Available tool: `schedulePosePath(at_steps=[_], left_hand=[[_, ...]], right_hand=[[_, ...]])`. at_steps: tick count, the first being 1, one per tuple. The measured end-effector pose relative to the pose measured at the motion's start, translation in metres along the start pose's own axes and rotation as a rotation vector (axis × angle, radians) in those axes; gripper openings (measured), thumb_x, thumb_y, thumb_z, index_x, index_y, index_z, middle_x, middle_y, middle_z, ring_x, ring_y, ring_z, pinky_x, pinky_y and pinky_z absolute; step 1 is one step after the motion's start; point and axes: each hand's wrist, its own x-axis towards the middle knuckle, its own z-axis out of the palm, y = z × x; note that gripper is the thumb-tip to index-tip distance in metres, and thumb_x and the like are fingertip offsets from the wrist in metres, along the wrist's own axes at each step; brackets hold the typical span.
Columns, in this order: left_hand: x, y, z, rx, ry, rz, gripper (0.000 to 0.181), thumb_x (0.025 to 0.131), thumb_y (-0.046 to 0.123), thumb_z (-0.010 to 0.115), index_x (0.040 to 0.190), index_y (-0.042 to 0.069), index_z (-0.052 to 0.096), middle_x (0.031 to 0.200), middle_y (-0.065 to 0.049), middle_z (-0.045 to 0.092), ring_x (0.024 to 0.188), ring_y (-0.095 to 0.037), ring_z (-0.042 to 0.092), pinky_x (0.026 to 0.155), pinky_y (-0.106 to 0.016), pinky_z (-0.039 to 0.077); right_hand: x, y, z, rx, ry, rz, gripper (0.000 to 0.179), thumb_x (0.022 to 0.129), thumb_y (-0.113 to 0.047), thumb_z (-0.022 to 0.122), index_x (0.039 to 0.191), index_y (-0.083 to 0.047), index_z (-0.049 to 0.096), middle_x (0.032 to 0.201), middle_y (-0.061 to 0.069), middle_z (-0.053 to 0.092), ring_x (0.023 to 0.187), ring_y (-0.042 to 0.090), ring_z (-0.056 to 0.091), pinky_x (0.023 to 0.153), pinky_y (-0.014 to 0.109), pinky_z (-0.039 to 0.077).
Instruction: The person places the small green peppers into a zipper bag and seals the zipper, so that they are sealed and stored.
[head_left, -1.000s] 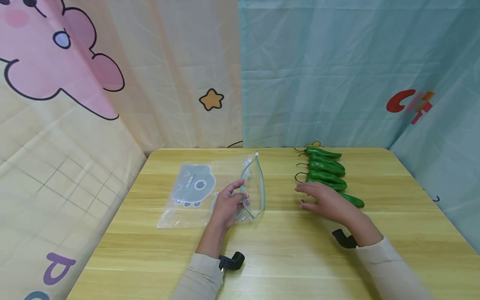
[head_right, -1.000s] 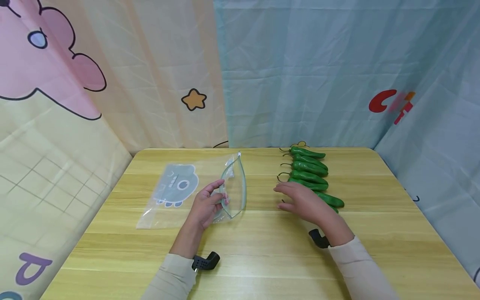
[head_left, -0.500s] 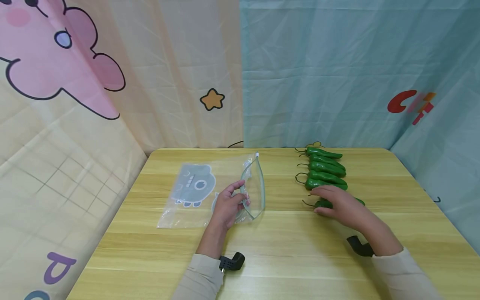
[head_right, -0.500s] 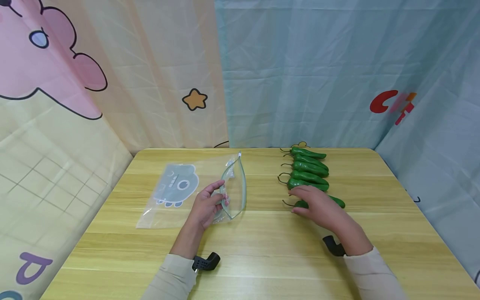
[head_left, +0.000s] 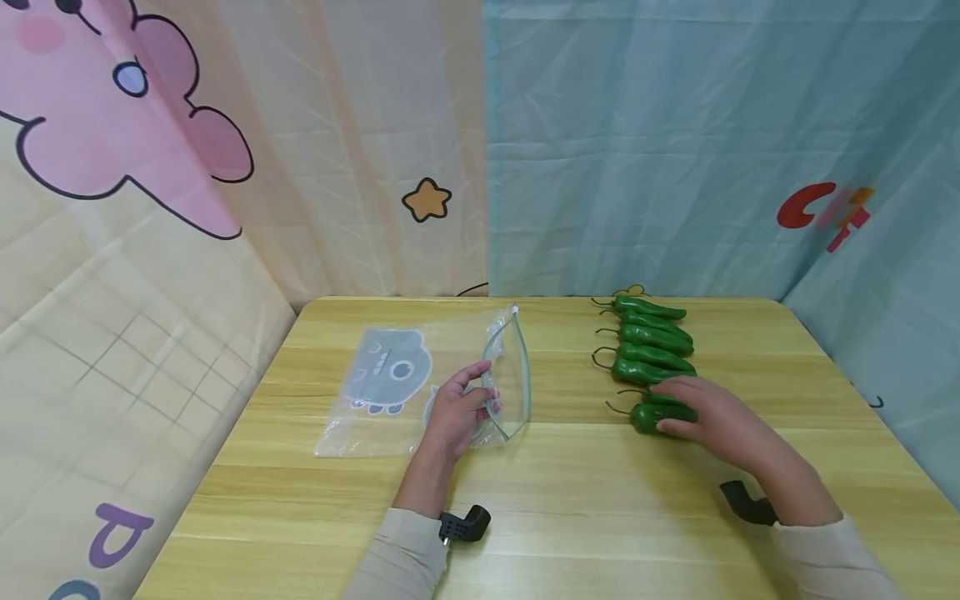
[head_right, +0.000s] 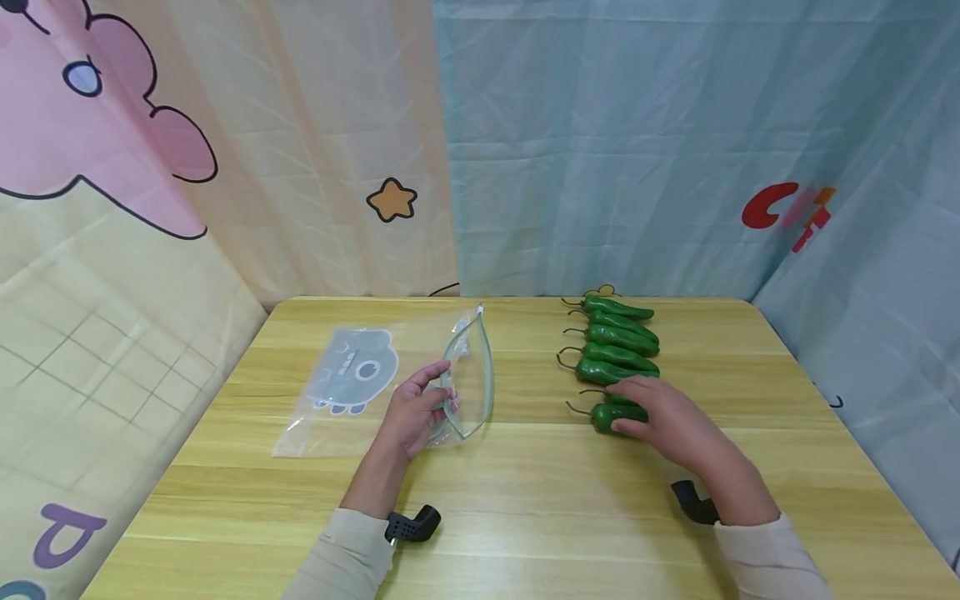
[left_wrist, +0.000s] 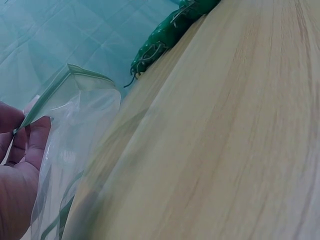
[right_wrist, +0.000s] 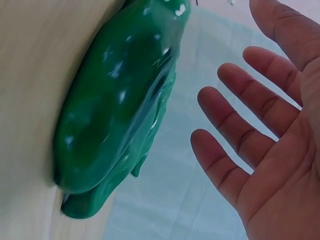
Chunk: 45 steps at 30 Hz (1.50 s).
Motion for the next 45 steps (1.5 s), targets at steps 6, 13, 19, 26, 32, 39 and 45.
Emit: schedulePosePath(at_steps=[6,13,19,26,32,39,45], left_hand=[[-0.001,-0.001,0.0,0.017,0.011,-0.016,0.051,0.089,-0.009,0.056,0.14,-0.005,0.05,0.107,-0.016,0.051,0.073,-0.017,0.058,0.065,-0.024,0.054],[-0.003,-0.001,0.0,0.031,0.022,-0.022,0.05,0.09,-0.008,0.056,0.139,-0.004,0.051,0.099,-0.014,0.054,0.072,-0.016,0.059,0.065,-0.024,0.054],[-0.004,0.001,0.0,0.004,0.011,-0.02,0.051,0.09,-0.01,0.055,0.14,-0.005,0.049,0.104,-0.016,0.051,0.073,-0.015,0.058,0.065,-0.023,0.053],[-0.005,0.003,0.0,-0.001,0.009,-0.015,0.05,0.09,-0.01,0.054,0.14,-0.006,0.049,0.102,-0.015,0.051,0.074,-0.015,0.057,0.065,-0.023,0.053],[-0.005,0.004,0.0,-0.008,0.016,-0.015,0.051,0.089,-0.011,0.054,0.14,-0.006,0.049,0.104,-0.016,0.05,0.073,-0.016,0.057,0.065,-0.023,0.053],[-0.005,0.005,0.0,-0.009,0.015,-0.007,0.049,0.09,-0.011,0.054,0.138,-0.003,0.053,0.098,-0.013,0.052,0.073,-0.015,0.058,0.065,-0.023,0.053],[-0.005,0.007,0.0,-0.006,0.016,0.0,0.048,0.09,-0.01,0.054,0.137,-0.003,0.053,0.095,-0.013,0.053,0.072,-0.015,0.058,0.064,-0.023,0.053]], right_hand=[[-0.007,0.007,0.0,-0.017,-0.015,0.035,0.046,0.081,-0.016,0.081,0.12,0.002,0.067,0.117,0.019,0.065,0.109,0.042,0.06,0.089,0.058,0.05],[-0.013,0.011,0.002,-0.033,-0.022,0.053,0.045,0.08,-0.017,0.082,0.119,0.002,0.067,0.117,0.02,0.065,0.109,0.043,0.059,0.09,0.059,0.05],[-0.018,0.016,0.007,-0.044,-0.008,0.036,0.045,0.078,-0.017,0.084,0.117,0.0,0.068,0.116,0.019,0.065,0.108,0.042,0.06,0.089,0.058,0.051],[-0.025,0.02,0.009,-0.06,0.027,0.018,0.045,0.076,-0.016,0.085,0.115,-0.001,0.069,0.115,0.019,0.064,0.106,0.042,0.06,0.087,0.058,0.051],[-0.027,0.025,0.012,-0.081,0.056,-0.017,0.044,0.074,-0.014,0.086,0.112,0.0,0.07,0.113,0.022,0.065,0.105,0.044,0.06,0.086,0.059,0.051],[-0.027,0.027,0.015,-0.071,0.034,0.008,0.044,0.076,-0.014,0.085,0.113,0.001,0.069,0.114,0.023,0.064,0.105,0.045,0.06,0.087,0.06,0.05],[-0.026,0.028,0.016,-0.079,0.028,0.007,0.043,0.075,-0.015,0.085,0.112,0.001,0.069,0.112,0.019,0.065,0.104,0.042,0.061,0.086,0.058,0.051]])
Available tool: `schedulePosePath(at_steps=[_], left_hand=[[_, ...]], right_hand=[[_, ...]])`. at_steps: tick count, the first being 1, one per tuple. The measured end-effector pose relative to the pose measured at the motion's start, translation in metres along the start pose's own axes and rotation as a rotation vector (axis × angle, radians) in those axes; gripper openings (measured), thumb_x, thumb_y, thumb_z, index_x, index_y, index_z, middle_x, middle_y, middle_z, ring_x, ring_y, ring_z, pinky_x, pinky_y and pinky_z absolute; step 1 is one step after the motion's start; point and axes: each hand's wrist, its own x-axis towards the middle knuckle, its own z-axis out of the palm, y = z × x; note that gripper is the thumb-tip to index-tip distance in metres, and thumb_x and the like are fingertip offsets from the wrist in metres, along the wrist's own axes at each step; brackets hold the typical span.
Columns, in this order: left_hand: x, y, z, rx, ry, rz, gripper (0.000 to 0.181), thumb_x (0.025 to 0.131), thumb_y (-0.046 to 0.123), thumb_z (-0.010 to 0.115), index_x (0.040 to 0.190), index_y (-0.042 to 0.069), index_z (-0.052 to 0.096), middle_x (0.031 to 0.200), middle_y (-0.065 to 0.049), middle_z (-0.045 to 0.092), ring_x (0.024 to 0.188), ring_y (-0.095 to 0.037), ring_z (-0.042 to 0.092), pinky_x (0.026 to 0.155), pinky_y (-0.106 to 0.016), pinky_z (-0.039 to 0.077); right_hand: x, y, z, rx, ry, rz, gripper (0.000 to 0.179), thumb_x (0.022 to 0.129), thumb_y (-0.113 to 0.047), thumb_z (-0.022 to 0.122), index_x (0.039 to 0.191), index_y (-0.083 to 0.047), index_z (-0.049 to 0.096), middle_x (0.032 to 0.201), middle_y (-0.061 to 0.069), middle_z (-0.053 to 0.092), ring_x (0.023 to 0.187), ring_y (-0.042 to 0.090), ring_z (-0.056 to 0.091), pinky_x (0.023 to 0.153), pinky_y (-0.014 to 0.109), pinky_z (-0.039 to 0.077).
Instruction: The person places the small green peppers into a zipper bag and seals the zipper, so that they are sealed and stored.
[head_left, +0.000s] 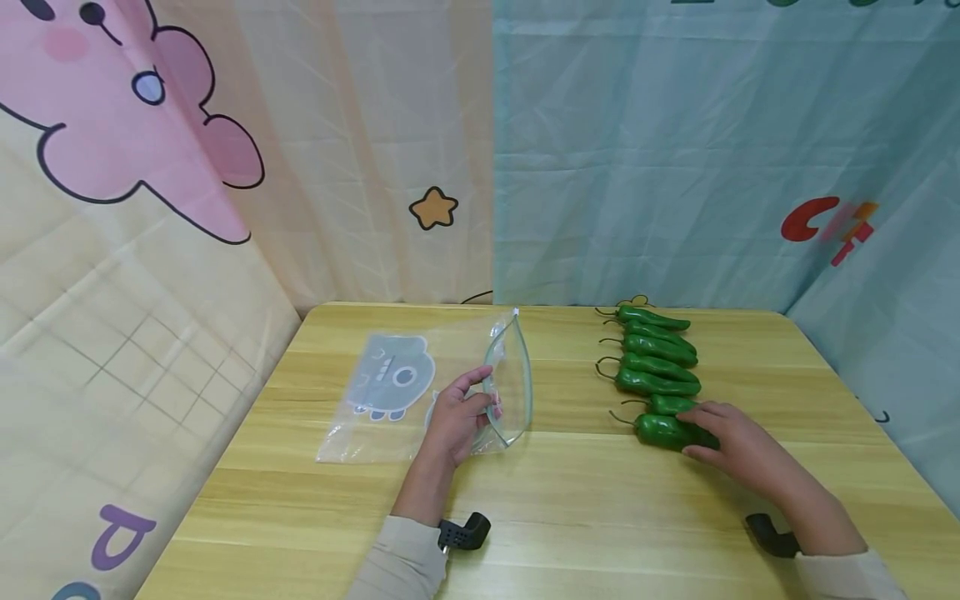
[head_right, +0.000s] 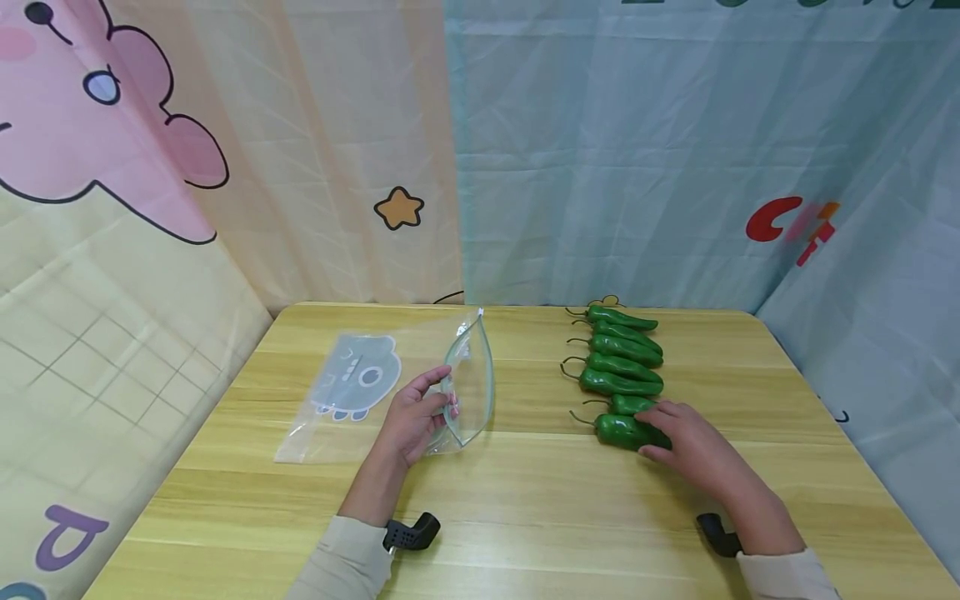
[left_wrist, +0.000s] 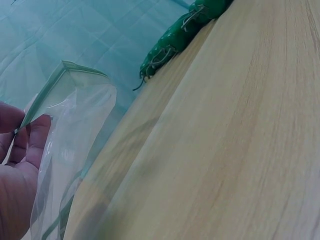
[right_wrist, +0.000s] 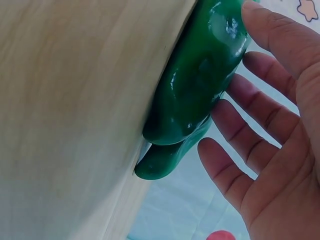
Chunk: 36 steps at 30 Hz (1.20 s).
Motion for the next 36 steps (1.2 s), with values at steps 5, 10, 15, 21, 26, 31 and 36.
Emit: schedulePosePath(at_steps=[5,10,15,21,26,31,36], left_hand=[[0.0,0.0,0.0,0.0,0.005,-0.001,0.049,0.089,-0.01,0.054,0.138,-0.005,0.052,0.096,-0.014,0.053,0.071,-0.015,0.058,0.064,-0.023,0.053],[-0.001,0.0,0.0,0.002,0.007,0.001,0.049,0.089,-0.01,0.055,0.138,-0.005,0.051,0.1,-0.014,0.052,0.073,-0.015,0.058,0.064,-0.023,0.053],[-0.001,-0.001,0.0,-0.004,0.008,0.004,0.049,0.09,-0.01,0.055,0.138,-0.005,0.051,0.097,-0.013,0.053,0.073,-0.015,0.058,0.065,-0.023,0.054],[-0.001,-0.001,0.0,-0.008,0.007,0.004,0.049,0.09,-0.01,0.054,0.138,-0.005,0.051,0.094,-0.013,0.054,0.072,-0.015,0.058,0.065,-0.023,0.054],[-0.001,-0.001,0.0,-0.006,0.01,0.002,0.048,0.09,-0.01,0.054,0.137,-0.004,0.053,0.098,-0.014,0.053,0.074,-0.016,0.058,0.065,-0.023,0.054],[-0.001,-0.001,-0.001,-0.007,0.008,-0.002,0.049,0.09,-0.01,0.055,0.138,-0.005,0.051,0.102,-0.014,0.052,0.074,-0.016,0.058,0.065,-0.023,0.054],[-0.001,-0.001,-0.001,-0.005,0.006,-0.005,0.049,0.09,-0.01,0.055,0.139,-0.005,0.051,0.101,-0.014,0.052,0.074,-0.015,0.058,0.065,-0.023,0.054]], right_hand=[[0.0,0.0,0.001,-0.004,-0.003,-0.003,0.045,0.074,-0.015,0.086,0.113,0.001,0.069,0.111,0.018,0.064,0.104,0.042,0.06,0.087,0.058,0.051],[0.0,0.0,0.002,-0.022,0.02,-0.043,0.047,0.072,-0.014,0.087,0.113,0.001,0.069,0.109,0.016,0.064,0.101,0.04,0.06,0.084,0.056,0.052],[-0.001,-0.001,0.003,-0.012,-0.016,-0.035,0.05,0.074,-0.013,0.086,0.117,0.002,0.067,0.113,0.018,0.063,0.105,0.041,0.059,0.087,0.058,0.05],[-0.001,-0.003,0.003,-0.001,-0.047,0.001,0.049,0.077,-0.014,0.084,0.119,0.002,0.066,0.117,0.019,0.061,0.109,0.043,0.057,0.09,0.059,0.049],[0.0,-0.005,0.002,0.004,-0.047,-0.007,0.048,0.077,-0.013,0.084,0.118,0.002,0.066,0.116,0.018,0.062,0.109,0.042,0.058,0.09,0.058,0.049],[0.002,-0.008,0.001,0.004,-0.056,-0.009,0.048,0.077,-0.013,0.084,0.118,0.001,0.066,0.116,0.017,0.062,0.109,0.041,0.058,0.09,0.058,0.05],[0.005,-0.01,0.002,0.006,-0.054,-0.017,0.048,0.078,-0.014,0.084,0.12,0.0,0.066,0.119,0.018,0.062,0.111,0.041,0.058,0.091,0.058,0.049]])
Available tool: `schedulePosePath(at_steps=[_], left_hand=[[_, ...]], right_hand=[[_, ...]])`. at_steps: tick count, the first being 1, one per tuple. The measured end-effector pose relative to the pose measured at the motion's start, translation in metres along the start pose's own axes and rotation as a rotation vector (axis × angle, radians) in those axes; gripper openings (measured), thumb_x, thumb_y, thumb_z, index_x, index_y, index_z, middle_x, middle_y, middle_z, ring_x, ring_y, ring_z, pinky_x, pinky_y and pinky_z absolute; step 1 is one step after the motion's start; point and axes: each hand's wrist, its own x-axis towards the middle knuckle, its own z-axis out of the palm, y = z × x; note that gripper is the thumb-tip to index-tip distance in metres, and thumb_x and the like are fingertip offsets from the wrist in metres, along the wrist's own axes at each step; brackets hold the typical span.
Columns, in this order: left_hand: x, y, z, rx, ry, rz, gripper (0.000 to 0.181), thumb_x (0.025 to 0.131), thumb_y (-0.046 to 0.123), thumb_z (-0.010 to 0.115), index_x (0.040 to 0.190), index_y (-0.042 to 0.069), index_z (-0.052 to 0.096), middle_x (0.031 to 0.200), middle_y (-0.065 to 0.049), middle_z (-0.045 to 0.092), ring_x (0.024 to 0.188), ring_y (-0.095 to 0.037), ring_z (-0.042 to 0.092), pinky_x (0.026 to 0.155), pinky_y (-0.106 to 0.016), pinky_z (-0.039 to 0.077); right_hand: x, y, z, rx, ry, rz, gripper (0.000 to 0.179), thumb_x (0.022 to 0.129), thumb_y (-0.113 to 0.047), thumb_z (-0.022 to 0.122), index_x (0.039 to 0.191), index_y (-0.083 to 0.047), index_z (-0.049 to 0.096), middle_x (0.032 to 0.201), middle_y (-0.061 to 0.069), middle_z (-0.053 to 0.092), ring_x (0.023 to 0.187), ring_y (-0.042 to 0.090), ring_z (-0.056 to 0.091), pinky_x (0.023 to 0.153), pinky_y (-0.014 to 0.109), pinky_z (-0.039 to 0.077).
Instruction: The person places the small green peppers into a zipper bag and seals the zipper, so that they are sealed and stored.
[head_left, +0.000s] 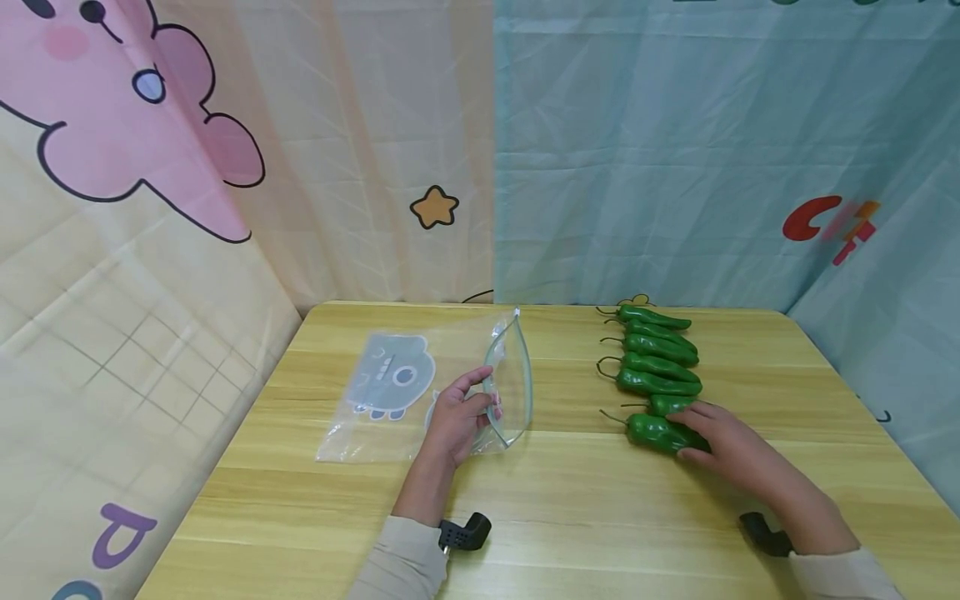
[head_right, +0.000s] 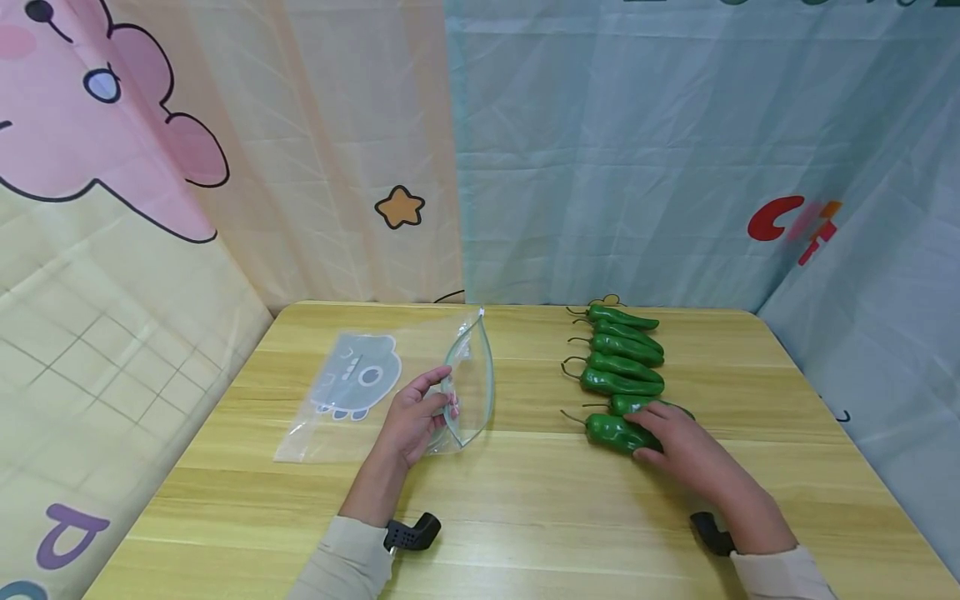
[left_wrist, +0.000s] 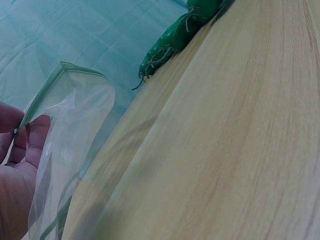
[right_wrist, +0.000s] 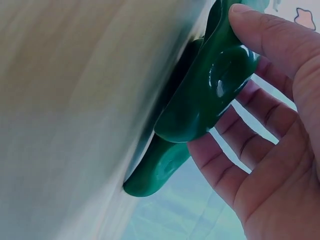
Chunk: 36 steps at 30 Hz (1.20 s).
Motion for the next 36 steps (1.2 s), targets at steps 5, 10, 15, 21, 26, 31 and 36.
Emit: schedulePosePath(at_steps=[5,10,15,21,26,31,36], left_hand=[[0.001,0.001,0.001,0.006,0.007,0.002,0.048,0.089,-0.01,0.055,0.138,-0.004,0.052,0.108,-0.017,0.05,0.073,-0.016,0.058,0.064,-0.023,0.053],[0.0,0.002,0.001,0.007,0.005,0.003,0.047,0.09,-0.009,0.054,0.137,-0.003,0.053,0.111,-0.019,0.048,0.073,-0.016,0.058,0.064,-0.023,0.053],[0.001,0.001,0.001,0.005,-0.001,0.002,0.048,0.09,-0.01,0.054,0.138,-0.004,0.052,0.111,-0.018,0.048,0.073,-0.016,0.058,0.064,-0.023,0.053],[0.002,0.0,0.0,0.011,0.003,-0.003,0.049,0.09,-0.009,0.054,0.139,-0.005,0.051,0.108,-0.016,0.05,0.073,-0.015,0.058,0.064,-0.023,0.053],[0.002,-0.001,0.0,0.014,0.006,-0.004,0.048,0.09,-0.009,0.054,0.138,-0.004,0.052,0.11,-0.017,0.049,0.074,-0.016,0.058,0.064,-0.023,0.053],[0.002,-0.001,0.0,0.016,0.016,-0.006,0.047,0.09,-0.009,0.055,0.136,-0.001,0.055,0.109,-0.017,0.049,0.073,-0.016,0.058,0.064,-0.024,0.053],[0.003,-0.002,0.0,0.016,0.019,-0.008,0.047,0.09,-0.009,0.055,0.136,-0.002,0.055,0.109,-0.017,0.049,0.072,-0.016,0.058,0.064,-0.024,0.053]], right_hand=[[0.004,-0.004,-0.001,0.007,0.02,-0.031,0.046,0.078,-0.014,0.084,0.119,-0.002,0.066,0.117,0.014,0.063,0.109,0.037,0.06,0.09,0.056,0.05],[0.009,-0.009,-0.003,0.007,0.013,-0.037,0.045,0.078,-0.014,0.084,0.118,-0.003,0.067,0.114,0.009,0.062,0.105,0.031,0.061,0.088,0.053,0.052],[0.013,-0.015,-0.004,0.004,-0.001,-0.025,0.045,0.079,-0.013,0.083,0.12,-0.003,0.066,0.115,0.009,0.062,0.106,0.03,0.061,0.088,0.051,0.053],[0.018,-0.023,-0.007,-0.002,-0.004,-0.048,0.044,0.08,-0.013,0.082,0.12,-0.003,0.067,0.115,0.009,0.062,0.105,0.03,0.061,0.086,0.05,0.054],[0.022,-0.029,-0.008,-0.012,0.009,-0.073,0.045,0.079,-0.013,0.083,0.12,-0.005,0.067,0.115,0.008,0.062,0.105,0.028,0.061,0.085,0.047,0.055],[0.027,-0.034,-0.009,-0.015,0.019,-0.1,0.048,0.078,-0.013,0.084,0.122,-0.006,0.067,0.115,0.006,0.062,0.104,0.025,0.061,0.083,0.045,0.055],[0.032,-0.039,-0.01,-0.015,0.01,-0.111,0.047,0.079,-0.014,0.084,0.122,-0.006,0.067,0.115,0.005,0.061,0.104,0.025,0.061,0.083,0.044,0.056]])
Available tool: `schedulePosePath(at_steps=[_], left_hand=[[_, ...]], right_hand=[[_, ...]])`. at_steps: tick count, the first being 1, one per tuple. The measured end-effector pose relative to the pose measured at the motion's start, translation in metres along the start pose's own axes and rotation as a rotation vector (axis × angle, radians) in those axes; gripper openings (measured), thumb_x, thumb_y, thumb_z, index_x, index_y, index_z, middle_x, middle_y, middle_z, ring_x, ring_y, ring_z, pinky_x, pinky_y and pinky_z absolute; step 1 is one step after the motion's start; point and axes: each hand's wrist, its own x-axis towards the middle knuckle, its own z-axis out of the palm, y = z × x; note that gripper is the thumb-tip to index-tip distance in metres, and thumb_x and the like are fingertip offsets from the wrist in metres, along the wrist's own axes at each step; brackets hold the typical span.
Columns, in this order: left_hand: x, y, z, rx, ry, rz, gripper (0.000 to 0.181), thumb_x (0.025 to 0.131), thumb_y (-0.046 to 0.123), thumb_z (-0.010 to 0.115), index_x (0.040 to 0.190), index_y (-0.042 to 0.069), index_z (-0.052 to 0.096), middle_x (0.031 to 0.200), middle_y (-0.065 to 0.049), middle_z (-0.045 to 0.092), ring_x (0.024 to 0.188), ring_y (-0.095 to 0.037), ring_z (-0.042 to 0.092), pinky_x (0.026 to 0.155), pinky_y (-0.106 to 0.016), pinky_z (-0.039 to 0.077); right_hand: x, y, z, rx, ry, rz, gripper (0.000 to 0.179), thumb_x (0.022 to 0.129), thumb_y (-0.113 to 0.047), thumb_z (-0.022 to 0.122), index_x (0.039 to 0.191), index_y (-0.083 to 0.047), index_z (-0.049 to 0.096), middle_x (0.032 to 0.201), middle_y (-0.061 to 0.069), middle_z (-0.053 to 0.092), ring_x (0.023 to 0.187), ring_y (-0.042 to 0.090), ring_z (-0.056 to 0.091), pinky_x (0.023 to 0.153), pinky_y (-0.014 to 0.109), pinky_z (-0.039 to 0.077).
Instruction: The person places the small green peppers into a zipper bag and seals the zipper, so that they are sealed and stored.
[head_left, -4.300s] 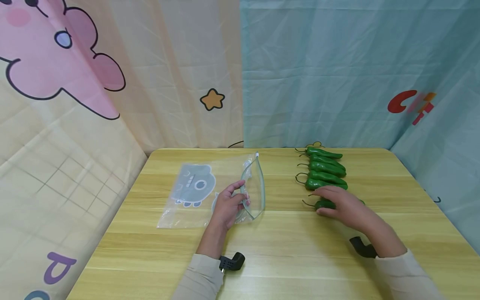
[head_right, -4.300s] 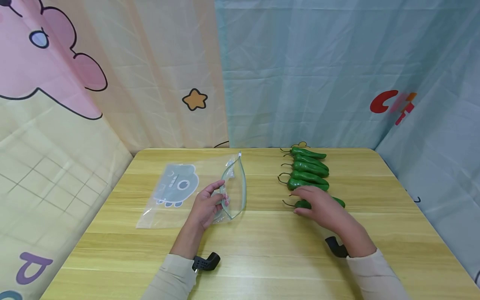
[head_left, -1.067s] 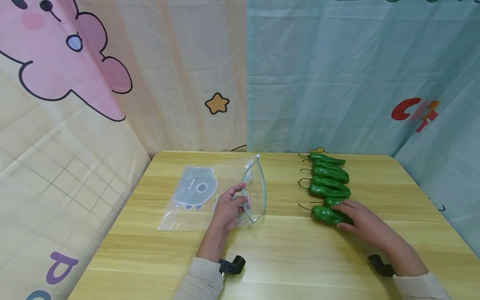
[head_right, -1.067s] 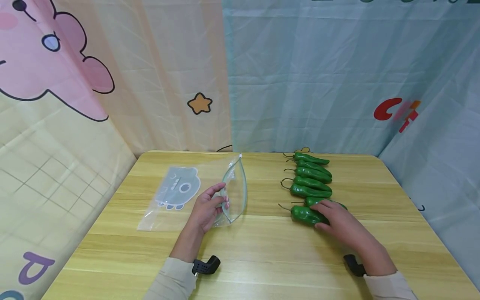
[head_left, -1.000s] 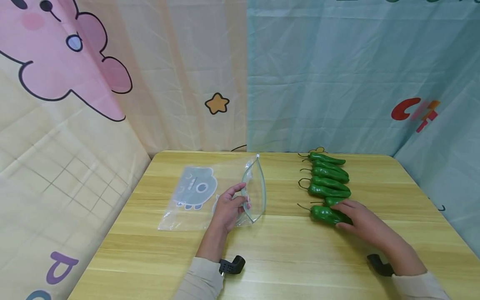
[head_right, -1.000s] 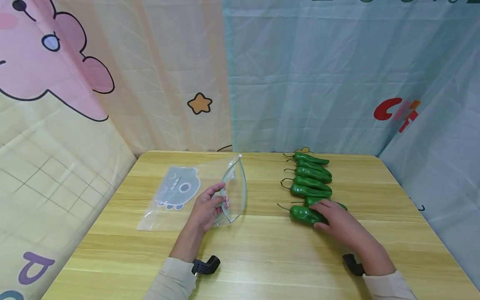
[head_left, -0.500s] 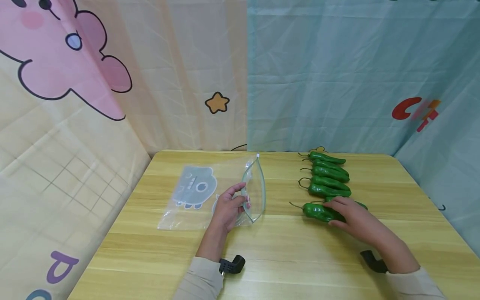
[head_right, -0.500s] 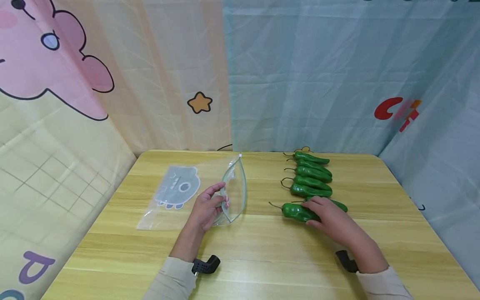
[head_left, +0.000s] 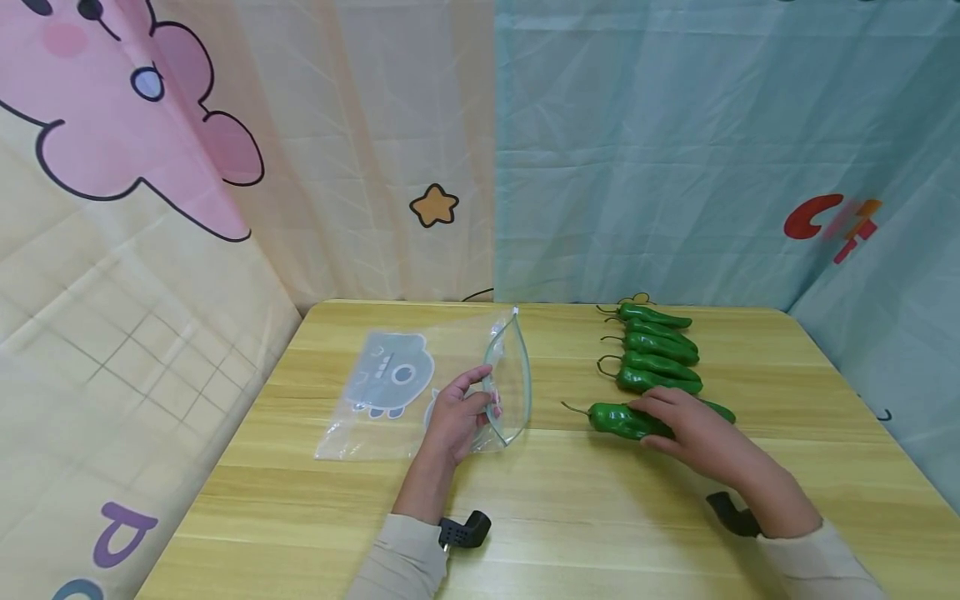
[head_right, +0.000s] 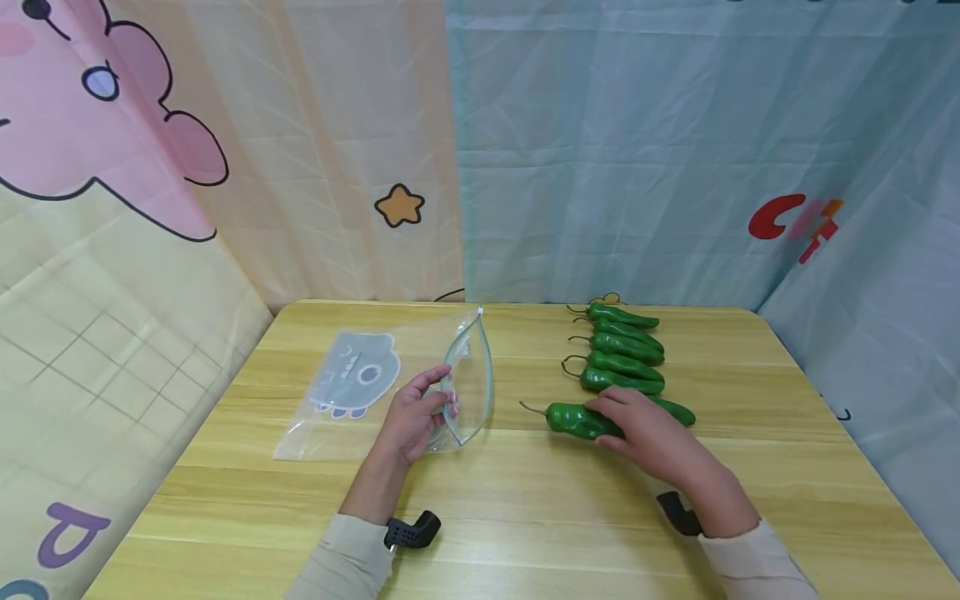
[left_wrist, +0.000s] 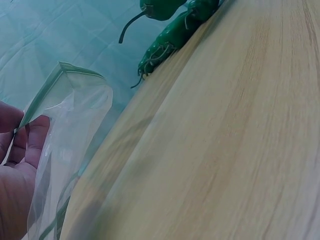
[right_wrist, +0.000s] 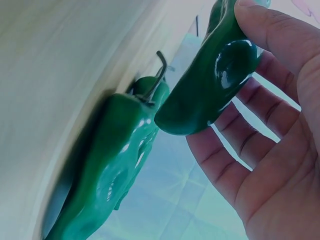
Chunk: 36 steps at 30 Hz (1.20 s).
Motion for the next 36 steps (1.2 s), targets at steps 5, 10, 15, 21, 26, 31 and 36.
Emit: schedulePosePath(at_steps=[5,10,15,21,26,31,36], left_hand=[[0.0,-0.001,0.0,-0.006,-0.01,0.003,0.049,0.089,-0.01,0.055,0.137,-0.004,0.053,0.103,-0.015,0.051,0.072,-0.016,0.058,0.064,-0.024,0.054],[0.0,-0.002,0.0,-0.013,-0.016,0.005,0.049,0.089,-0.01,0.055,0.138,-0.004,0.052,0.102,-0.015,0.051,0.072,-0.016,0.058,0.064,-0.024,0.054],[0.0,-0.003,0.0,-0.01,-0.023,0.004,0.048,0.089,-0.009,0.056,0.137,-0.003,0.053,0.109,-0.017,0.049,0.072,-0.015,0.057,0.064,-0.024,0.053],[-0.001,-0.003,0.001,-0.013,-0.024,0.003,0.049,0.089,-0.009,0.055,0.138,-0.004,0.052,0.106,-0.017,0.05,0.072,-0.015,0.057,0.063,-0.023,0.054],[-0.001,-0.003,0.001,-0.009,-0.032,0.007,0.05,0.089,-0.01,0.054,0.138,-0.006,0.051,0.103,-0.015,0.051,0.071,-0.015,0.057,0.063,-0.023,0.053],[-0.001,-0.003,0.002,-0.004,-0.04,0.008,0.049,0.09,-0.01,0.054,0.138,-0.006,0.05,0.103,-0.015,0.052,0.07,-0.015,0.057,0.063,-0.024,0.053],[-0.001,-0.002,0.003,0.003,-0.036,0.007,0.05,0.089,-0.01,0.055,0.138,-0.005,0.052,0.099,-0.014,0.054,0.07,-0.016,0.058,0.063,-0.024,0.054]], right_hand=[[0.007,-0.005,0.0,0.0,0.004,-0.014,0.047,0.08,-0.015,0.084,0.123,-0.007,0.067,0.116,0.005,0.061,0.105,0.024,0.061,0.084,0.044,0.056],[0.016,-0.01,0.002,0.014,0.005,-0.041,0.047,0.081,-0.015,0.083,0.124,-0.007,0.066,0.116,0.005,0.06,0.104,0.023,0.06,0.083,0.043,0.055],[0.027,-0.017,0.005,0.028,-0.016,-0.049,0.045,0.083,-0.016,0.081,0.125,-0.008,0.065,0.117,0.004,0.06,0.105,0.022,0.06,0.084,0.042,0.055],[0.04,-0.024,0.006,0.036,-0.031,-0.077,0.044,0.085,-0.018,0.08,0.125,-0.008,0.065,0.115,0.002,0.06,0.102,0.02,0.059,0.083,0.041,0.055],[0.051,-0.027,0.009,0.037,-0.022,-0.082,0.044,0.085,-0.018,0.08,0.124,-0.007,0.065,0.112,0.002,0.06,0.098,0.018,0.058,0.081,0.04,0.054],[0.061,-0.027,0.014,0.059,-0.025,-0.079,0.044,0.085,-0.019,0.08,0.124,-0.006,0.065,0.111,0.002,0.06,0.098,0.017,0.058,0.08,0.038,0.054],[0.069,-0.028,0.014,0.08,-0.039,-0.06,0.044,0.086,-0.02,0.079,0.125,-0.006,0.065,0.112,0.002,0.06,0.097,0.018,0.058,0.079,0.038,0.054]])
